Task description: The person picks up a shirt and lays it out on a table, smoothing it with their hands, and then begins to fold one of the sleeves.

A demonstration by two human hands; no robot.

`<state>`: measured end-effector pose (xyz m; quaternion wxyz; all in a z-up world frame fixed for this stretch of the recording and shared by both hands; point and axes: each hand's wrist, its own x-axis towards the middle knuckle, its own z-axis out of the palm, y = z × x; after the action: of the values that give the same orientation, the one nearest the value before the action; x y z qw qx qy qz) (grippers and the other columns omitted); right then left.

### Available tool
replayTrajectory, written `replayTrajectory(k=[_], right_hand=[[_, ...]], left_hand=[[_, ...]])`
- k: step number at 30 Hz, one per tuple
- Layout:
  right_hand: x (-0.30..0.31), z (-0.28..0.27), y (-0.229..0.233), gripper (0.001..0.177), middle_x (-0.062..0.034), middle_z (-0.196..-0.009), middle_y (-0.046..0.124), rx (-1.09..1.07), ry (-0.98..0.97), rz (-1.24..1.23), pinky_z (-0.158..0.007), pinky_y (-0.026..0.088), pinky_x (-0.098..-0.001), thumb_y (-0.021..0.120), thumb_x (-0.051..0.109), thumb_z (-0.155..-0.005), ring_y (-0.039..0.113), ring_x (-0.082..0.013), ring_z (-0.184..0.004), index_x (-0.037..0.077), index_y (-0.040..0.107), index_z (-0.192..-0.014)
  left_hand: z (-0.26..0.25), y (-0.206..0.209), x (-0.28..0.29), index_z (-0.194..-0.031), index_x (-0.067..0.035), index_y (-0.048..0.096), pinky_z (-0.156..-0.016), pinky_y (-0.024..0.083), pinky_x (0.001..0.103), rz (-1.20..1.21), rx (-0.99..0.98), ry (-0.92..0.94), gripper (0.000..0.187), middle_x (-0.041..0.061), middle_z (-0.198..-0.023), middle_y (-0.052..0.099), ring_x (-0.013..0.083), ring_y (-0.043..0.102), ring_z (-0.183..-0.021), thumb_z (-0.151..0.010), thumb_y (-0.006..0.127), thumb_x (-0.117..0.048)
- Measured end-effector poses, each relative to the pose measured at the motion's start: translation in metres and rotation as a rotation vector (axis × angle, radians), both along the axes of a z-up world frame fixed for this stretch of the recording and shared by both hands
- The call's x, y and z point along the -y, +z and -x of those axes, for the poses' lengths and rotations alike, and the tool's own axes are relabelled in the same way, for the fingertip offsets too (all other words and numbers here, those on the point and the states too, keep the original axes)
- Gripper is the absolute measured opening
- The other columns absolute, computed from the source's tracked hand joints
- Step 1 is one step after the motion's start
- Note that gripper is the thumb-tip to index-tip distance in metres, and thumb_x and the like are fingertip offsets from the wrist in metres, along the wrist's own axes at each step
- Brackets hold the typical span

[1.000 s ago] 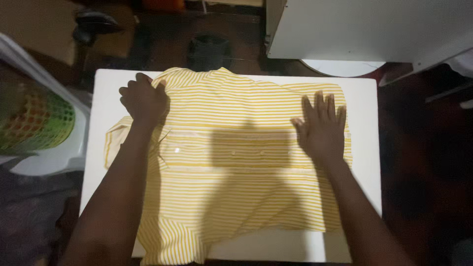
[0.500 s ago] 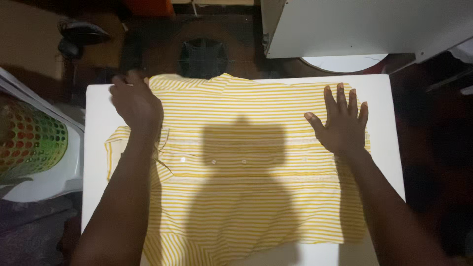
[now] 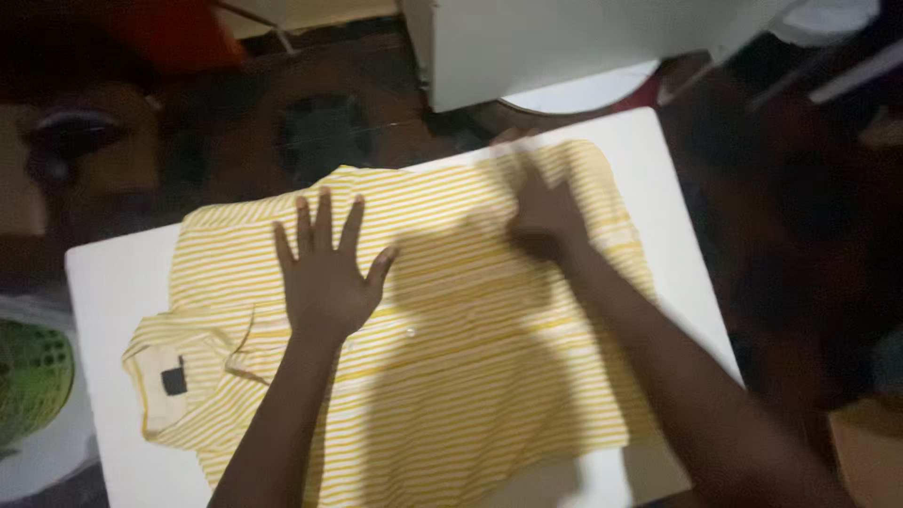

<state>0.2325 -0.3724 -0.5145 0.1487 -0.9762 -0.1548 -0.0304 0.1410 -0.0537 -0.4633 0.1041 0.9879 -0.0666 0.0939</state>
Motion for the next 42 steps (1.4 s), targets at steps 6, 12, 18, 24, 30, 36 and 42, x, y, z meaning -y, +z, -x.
replayTrajectory(k=[6, 12, 18, 24, 30, 36, 42], right_hand=[[0.097, -0.042, 0.034, 0.041, -0.0175, -0.133, 0.064, 0.291, -0.265, 0.185, -0.104, 0.042, -0.0584, 0.057, 0.036, -0.108, 0.056, -0.0328, -0.126, 0.004, 0.064, -0.133], [0.029, -0.031, 0.055, 0.025, -0.0128, -0.106, 0.066, 0.021, -0.176, -0.064, -0.093, 0.047, -0.0477, 0.071, 0.032, -0.098, 0.060, -0.0296, -0.105, 0.007, 0.072, -0.101], [0.037, -0.042, 0.053, 0.018, -0.0167, -0.105, 0.063, 0.087, -0.122, 0.008, -0.086, 0.044, -0.0518, 0.069, 0.023, -0.096, 0.054, -0.0322, -0.104, 0.006, 0.074, -0.096], [-0.002, -0.021, 0.060, 0.011, -0.0190, -0.105, 0.063, 0.313, -0.152, 0.012, -0.090, 0.046, -0.0523, 0.061, 0.010, -0.099, 0.059, -0.0367, -0.104, 0.001, 0.069, -0.102], [-0.105, 0.044, 0.054, 0.063, -0.0153, -0.151, 0.049, 0.195, 0.405, 0.001, -0.117, 0.030, -0.0607, 0.064, 0.033, -0.084, 0.042, -0.0329, -0.145, 0.002, 0.052, -0.139], [-0.001, -0.003, 0.018, 0.089, -0.0149, -0.162, 0.030, -0.137, -0.028, 0.045, -0.119, 0.013, -0.0613, 0.051, 0.068, -0.093, 0.024, -0.0340, -0.151, 0.011, 0.029, -0.159], [0.100, -0.024, 0.021, 0.067, -0.0296, -0.167, 0.029, 0.330, -0.278, 0.333, -0.118, 0.010, -0.0690, 0.032, 0.043, -0.117, 0.028, -0.0424, -0.154, -0.009, 0.031, -0.160]], left_hand=[[-0.002, 0.000, 0.003, -0.159, -0.017, 0.042, -0.122, 0.006, 0.068, -0.050, 0.037, 0.005, 0.077, 0.024, -0.167, 0.028, 0.0440, 0.016, -0.156, -0.100, 0.043, -0.067], [-0.001, 0.002, 0.004, -0.159, -0.018, 0.039, -0.121, 0.004, 0.067, -0.061, -0.003, 0.030, 0.078, 0.023, -0.167, 0.025, 0.0423, 0.014, -0.156, -0.098, 0.043, -0.067], [0.000, 0.005, 0.004, -0.158, -0.018, 0.041, -0.121, 0.005, 0.066, -0.031, -0.018, 0.023, 0.077, 0.024, -0.167, 0.026, 0.0419, 0.018, -0.156, -0.098, 0.044, -0.067], [0.001, 0.005, 0.006, -0.159, -0.017, 0.042, -0.122, 0.006, 0.066, -0.010, 0.003, 0.018, 0.078, 0.025, -0.167, 0.028, 0.0430, 0.021, -0.155, -0.099, 0.045, -0.066], [0.001, 0.008, 0.006, -0.159, -0.016, 0.044, -0.121, 0.008, 0.068, -0.007, 0.030, 0.001, 0.076, 0.026, -0.166, 0.029, 0.0449, 0.023, -0.155, -0.099, 0.047, -0.063], [0.005, 0.004, 0.004, -0.159, -0.015, 0.044, -0.121, 0.009, 0.069, 0.008, 0.041, -0.009, 0.076, 0.028, -0.166, 0.030, 0.0462, 0.024, -0.155, -0.100, 0.048, -0.063], [0.001, 0.004, 0.005, -0.160, -0.015, 0.042, -0.120, 0.008, 0.069, -0.027, 0.026, 0.001, 0.078, 0.028, -0.165, 0.029, 0.0454, 0.022, -0.154, -0.100, 0.046, -0.065]])
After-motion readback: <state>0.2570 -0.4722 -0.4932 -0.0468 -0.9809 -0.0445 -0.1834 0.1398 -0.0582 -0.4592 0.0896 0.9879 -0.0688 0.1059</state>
